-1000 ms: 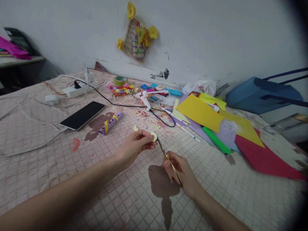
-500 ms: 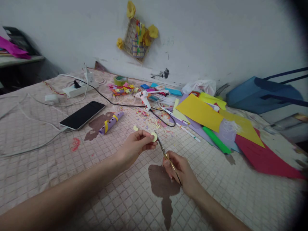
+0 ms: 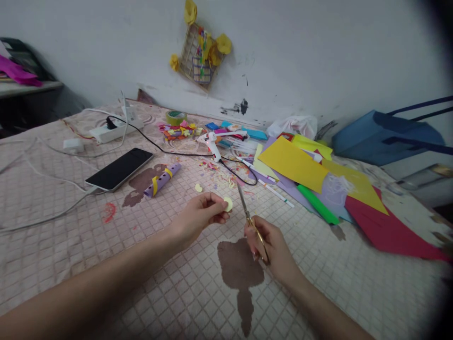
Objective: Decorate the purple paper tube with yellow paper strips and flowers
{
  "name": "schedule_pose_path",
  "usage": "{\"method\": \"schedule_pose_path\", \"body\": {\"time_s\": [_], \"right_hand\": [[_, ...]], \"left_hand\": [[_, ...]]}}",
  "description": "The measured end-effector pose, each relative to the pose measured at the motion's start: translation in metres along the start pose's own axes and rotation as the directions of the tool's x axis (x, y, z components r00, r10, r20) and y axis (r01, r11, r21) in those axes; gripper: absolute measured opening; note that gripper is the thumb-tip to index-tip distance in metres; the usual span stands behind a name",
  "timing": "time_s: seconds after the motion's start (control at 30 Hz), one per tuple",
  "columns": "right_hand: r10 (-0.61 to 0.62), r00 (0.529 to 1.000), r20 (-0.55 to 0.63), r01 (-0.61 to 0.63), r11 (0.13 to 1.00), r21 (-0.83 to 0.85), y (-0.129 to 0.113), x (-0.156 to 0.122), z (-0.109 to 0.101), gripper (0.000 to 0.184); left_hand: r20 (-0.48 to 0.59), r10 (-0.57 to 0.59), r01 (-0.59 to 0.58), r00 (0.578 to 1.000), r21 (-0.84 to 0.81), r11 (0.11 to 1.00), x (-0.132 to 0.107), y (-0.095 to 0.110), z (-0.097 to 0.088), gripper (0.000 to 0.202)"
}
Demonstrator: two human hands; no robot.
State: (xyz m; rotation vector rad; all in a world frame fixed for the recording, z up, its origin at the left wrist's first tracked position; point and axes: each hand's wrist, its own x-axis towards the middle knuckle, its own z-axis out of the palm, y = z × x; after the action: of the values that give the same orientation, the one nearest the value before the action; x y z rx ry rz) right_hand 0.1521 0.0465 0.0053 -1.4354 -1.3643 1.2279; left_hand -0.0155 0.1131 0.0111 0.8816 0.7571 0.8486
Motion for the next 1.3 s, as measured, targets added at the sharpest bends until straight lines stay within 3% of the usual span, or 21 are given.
{"method": "schedule_pose_path", "body": {"time_s": [0.13,0.3,0.5,0.6,0.77,0.9,1.07,1.3], "right_hand": [[0.022,0.999,-0.043,-0.02,0.999,0.035,-0.005,0.007,-0.01,0.031],[-0.001,0.999,-0.043,0.004,0.998,0.069,-0.007,0.011,-0.015,0.022],[-0.009,1.0,0.03,0.007,0.998,0.061,-0.006,0.009,-0.01,0.016],[-0.037,0.999,-0.013,0.037,0.998,0.047,-0.006,0.008,-0.008,0.013],[-0.089,0.987,-0.132,0.095,0.995,0.041,-0.006,0.007,-0.005,0.013],[-0.086,0.984,-0.154,0.093,0.995,0.039,-0.006,0.006,-0.004,0.014],[-0.067,0.997,-0.029,0.068,0.996,0.048,-0.004,0.005,-0.007,0.021],[-0.078,0.992,0.096,0.095,0.978,-0.188,-0.009,-0.003,-0.007,0.032]], "left_hand": [[0.088,-0.047,0.03,0.995,0.184,0.982,-0.001,-0.003,0.001,0.018],[0.222,0.015,-0.106,0.975,0.404,0.909,-0.002,-0.006,0.002,0.016],[0.248,0.103,-0.225,0.963,0.537,0.813,-0.005,-0.01,0.005,0.013],[0.225,0.089,-0.193,0.97,0.497,0.846,-0.006,-0.013,0.007,0.017],[0.168,-0.07,0.001,0.983,0.384,0.923,-0.005,-0.022,0.009,0.026],[0.107,-0.052,0.016,0.993,0.308,0.951,-0.003,-0.023,0.008,0.024],[0.025,-0.033,0.03,0.999,0.141,0.99,0.0,-0.012,0.003,0.021],[-0.05,0.05,-0.048,0.997,0.039,0.998,0.004,-0.002,-0.003,0.017]]}}
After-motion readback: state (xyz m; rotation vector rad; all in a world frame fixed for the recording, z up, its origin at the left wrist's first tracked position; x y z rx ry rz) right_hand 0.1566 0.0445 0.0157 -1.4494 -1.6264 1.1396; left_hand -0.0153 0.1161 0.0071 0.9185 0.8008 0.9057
